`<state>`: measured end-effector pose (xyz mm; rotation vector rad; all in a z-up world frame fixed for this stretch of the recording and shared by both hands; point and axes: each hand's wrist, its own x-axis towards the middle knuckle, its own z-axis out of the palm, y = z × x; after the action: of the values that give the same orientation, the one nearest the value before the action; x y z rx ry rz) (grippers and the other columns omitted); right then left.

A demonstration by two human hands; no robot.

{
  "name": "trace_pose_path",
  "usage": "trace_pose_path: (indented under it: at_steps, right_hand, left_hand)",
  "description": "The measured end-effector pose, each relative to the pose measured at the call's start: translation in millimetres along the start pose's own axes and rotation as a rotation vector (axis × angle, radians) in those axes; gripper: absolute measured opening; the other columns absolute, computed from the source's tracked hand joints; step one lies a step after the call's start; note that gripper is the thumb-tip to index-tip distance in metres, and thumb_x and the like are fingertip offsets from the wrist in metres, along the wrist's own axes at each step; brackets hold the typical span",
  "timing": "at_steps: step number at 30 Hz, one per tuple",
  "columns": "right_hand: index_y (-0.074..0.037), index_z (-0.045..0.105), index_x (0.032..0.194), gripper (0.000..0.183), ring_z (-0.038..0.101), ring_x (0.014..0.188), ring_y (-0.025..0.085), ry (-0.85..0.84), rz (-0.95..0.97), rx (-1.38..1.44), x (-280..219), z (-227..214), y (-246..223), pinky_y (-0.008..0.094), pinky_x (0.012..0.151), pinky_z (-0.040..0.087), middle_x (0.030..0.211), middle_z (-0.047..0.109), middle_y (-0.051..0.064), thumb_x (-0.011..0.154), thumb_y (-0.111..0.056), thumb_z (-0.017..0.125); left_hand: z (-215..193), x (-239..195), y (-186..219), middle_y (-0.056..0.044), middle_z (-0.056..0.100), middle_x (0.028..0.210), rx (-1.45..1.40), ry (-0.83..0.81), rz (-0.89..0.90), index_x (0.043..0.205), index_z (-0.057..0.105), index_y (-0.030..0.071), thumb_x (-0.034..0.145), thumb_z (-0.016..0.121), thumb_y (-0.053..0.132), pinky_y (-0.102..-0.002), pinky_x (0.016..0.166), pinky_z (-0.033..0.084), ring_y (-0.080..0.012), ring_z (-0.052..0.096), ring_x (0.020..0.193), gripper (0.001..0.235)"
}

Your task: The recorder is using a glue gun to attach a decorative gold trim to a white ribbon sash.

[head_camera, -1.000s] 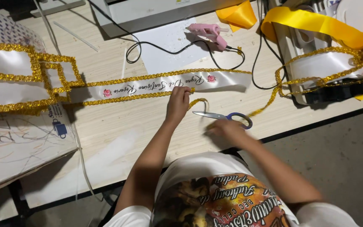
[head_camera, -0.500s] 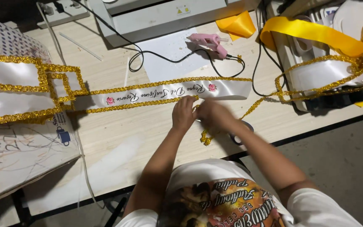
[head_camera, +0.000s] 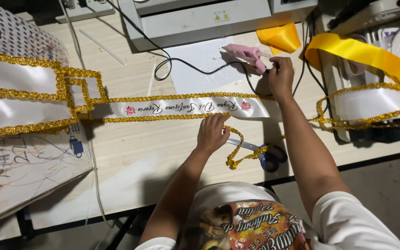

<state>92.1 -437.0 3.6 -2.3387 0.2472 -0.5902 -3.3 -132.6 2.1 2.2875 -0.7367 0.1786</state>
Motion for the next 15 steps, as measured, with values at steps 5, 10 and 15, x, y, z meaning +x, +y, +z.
trace_pose_path:
  at_steps: [5, 10, 15]
  right_hand:
    - [-0.001, 0.067, 0.108, 0.027, 0.063, 0.091, 0.031, -0.003, -0.011, -0.024, 8, -5, -1, 0.041, 0.082, 0.052, 0.102, 0.060, 0.018, 0.087, 0.015, 0.057]
    - [-0.001, 0.067, 0.109, 0.028, 0.061, 0.089, 0.030, -0.093, 0.084, 0.001, 10, -11, 1, 0.040, 0.081, 0.050, 0.104, 0.058, 0.017, 0.089, 0.016, 0.055]
    - [0.001, 0.065, 0.127, 0.039, 0.060, 0.113, 0.037, -0.144, -0.211, -0.067, 8, -4, 16, 0.042, 0.100, 0.050, 0.124, 0.059, 0.018, 0.089, 0.007, 0.066]
  left_hand:
    - [0, 1, 1, -0.008, 0.063, 0.121, 0.005, 0.016, 0.005, 0.121, 0.065, 0.008, 0.085, 0.073, 0.019, -0.042, 0.100, 0.047, -0.0265, 0.059, 0.115, 0.039]
    - [14, -5, -9, -0.007, 0.064, 0.121, 0.018, -0.037, -0.027, 0.119, 0.066, 0.009, 0.094, 0.075, 0.029, -0.041, 0.098, 0.047, -0.0243, 0.060, 0.112, 0.033]
    - [9, -3, -5, -0.004, 0.064, 0.118, 0.033, -0.042, -0.005, 0.120, 0.067, 0.010, 0.092, 0.073, 0.026, -0.041, 0.099, 0.046, -0.0229, 0.060, 0.113, 0.033]
